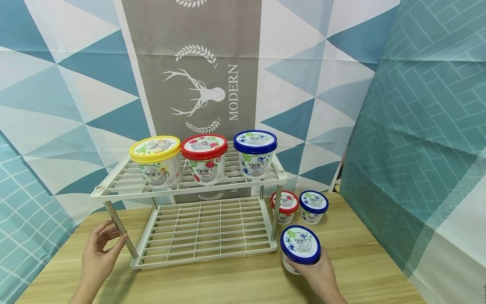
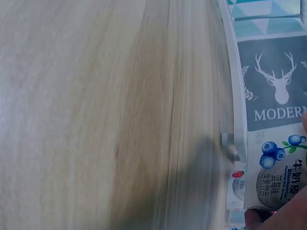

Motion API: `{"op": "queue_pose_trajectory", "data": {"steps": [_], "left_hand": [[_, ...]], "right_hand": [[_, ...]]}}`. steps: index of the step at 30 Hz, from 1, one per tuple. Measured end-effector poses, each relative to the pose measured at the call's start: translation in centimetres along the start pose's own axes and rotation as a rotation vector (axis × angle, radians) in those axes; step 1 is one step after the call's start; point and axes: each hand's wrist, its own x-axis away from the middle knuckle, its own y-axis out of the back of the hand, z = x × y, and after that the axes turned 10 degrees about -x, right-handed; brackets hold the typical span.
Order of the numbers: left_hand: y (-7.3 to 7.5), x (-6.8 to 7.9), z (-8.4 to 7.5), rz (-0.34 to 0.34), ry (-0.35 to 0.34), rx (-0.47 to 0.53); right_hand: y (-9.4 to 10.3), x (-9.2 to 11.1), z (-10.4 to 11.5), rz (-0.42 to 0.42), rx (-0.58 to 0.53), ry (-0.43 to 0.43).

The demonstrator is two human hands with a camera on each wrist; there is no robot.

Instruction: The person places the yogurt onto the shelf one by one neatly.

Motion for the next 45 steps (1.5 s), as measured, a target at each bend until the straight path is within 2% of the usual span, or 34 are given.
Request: {"op": "queue_pose_trajectory", "data": {"steps": [13,29,45], "left_hand": [[0.0,0.0,0.1,-0.007,-0.010,0.013],[0.0,0.0,0.2,-0.004,-0.003,0.017],[0.0,0.0,0.2,-0.001,-0.015,0.025]], "right_hand": [[-1.4,0.8,0.9,0.018,0.034,-0.030],[-3.3,1.7,1.8,0.025,0.028,-0.003],[-5.3,2.3,2.3,-0.004,0.027,0.093]]}}
